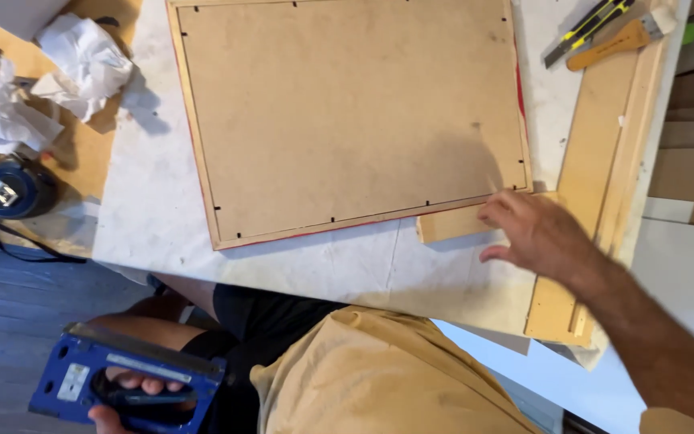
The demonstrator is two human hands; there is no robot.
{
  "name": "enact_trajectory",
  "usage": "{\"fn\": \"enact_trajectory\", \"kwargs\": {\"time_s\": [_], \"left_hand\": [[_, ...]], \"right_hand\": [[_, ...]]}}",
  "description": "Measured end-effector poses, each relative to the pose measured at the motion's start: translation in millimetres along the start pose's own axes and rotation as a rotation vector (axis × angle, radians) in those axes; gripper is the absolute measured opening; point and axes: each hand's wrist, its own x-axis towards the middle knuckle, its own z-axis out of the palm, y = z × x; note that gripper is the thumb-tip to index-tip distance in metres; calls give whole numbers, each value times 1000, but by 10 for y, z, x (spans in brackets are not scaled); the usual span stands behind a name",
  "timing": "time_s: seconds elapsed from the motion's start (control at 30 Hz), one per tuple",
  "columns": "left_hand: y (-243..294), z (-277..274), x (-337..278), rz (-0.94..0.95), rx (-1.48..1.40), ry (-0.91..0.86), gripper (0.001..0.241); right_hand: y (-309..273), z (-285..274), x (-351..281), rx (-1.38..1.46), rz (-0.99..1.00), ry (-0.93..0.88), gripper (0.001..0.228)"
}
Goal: Assembling a picture frame by stapling wooden supports to the back and cleaning the front with a brush
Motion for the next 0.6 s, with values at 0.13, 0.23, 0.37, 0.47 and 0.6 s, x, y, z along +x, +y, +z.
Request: {"fn": "enact_trajectory", "kwargs": {"time_s": [0.13,0.23,0.37,0.47,0.6], "left_hand": [[-128,-667,387,-180,-11,205,40],[-182,-1819,492,-253,-24,202,46],[-177,-1219,418,-292,155,388,41],[-166,-1372,507,-240,85,320,40],[-209,-1269,523,-257,42,292,37]], "right_hand": [[125,573,-416,14,-146,198,22],[172,735,-575,-11,94,117,54],[94,522,-572,-155,103,423,63],[44,455,-555,-166,24,476,43],[-19,539,-538,-76,22,398,76]]}}
